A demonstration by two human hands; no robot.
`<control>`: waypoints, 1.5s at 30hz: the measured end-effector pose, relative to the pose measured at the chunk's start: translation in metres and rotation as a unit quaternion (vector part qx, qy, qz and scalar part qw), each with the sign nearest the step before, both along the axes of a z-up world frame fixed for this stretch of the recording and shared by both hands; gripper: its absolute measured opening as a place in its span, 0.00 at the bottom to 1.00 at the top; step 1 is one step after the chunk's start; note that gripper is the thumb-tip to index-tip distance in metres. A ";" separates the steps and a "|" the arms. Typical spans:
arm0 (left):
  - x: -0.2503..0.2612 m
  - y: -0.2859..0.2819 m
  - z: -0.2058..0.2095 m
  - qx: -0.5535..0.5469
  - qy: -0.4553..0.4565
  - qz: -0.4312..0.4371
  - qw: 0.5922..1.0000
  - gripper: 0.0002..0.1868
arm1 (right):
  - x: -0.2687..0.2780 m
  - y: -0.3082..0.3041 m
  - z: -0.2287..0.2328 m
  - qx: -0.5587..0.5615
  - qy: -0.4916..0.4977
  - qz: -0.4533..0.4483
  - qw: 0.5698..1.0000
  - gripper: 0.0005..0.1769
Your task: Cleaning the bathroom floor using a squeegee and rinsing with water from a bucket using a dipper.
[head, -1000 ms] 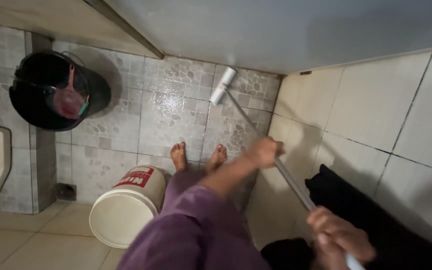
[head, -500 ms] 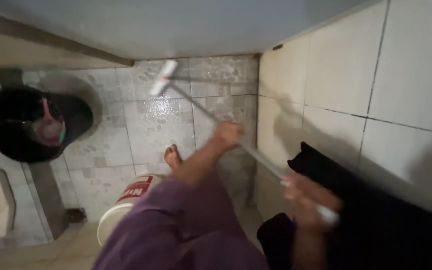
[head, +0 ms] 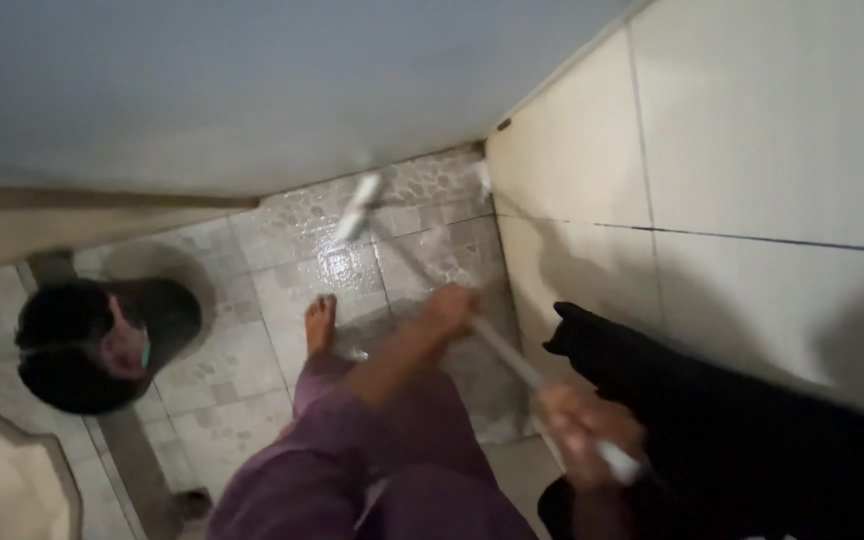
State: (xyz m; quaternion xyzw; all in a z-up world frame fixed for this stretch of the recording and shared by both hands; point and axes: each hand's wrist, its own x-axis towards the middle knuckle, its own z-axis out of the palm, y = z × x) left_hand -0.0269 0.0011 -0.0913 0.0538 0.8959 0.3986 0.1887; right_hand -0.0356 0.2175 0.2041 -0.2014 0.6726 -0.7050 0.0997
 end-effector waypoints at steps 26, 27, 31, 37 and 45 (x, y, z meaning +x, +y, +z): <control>-0.017 -0.061 0.004 0.051 0.052 -0.382 0.921 0.09 | 0.157 -0.208 0.003 -0.086 0.075 -0.437 0.892 0.18; -0.015 -0.064 -0.005 0.016 0.051 -0.394 0.918 0.08 | 0.164 -0.211 -0.003 -0.101 0.073 -0.433 0.892 0.21; 0.019 -0.056 -0.024 -0.002 0.042 -0.456 0.889 0.06 | 0.231 -0.213 -0.035 -0.066 0.061 -0.491 0.867 0.20; 0.212 -0.004 -0.049 -0.015 0.060 -0.584 0.809 0.10 | 0.431 -0.230 -0.031 -0.012 -0.036 -0.662 0.748 0.15; 0.398 -0.032 0.076 0.110 -0.042 -0.619 0.777 0.09 | 0.708 -0.293 -0.026 -0.040 -0.095 -0.753 0.650 0.06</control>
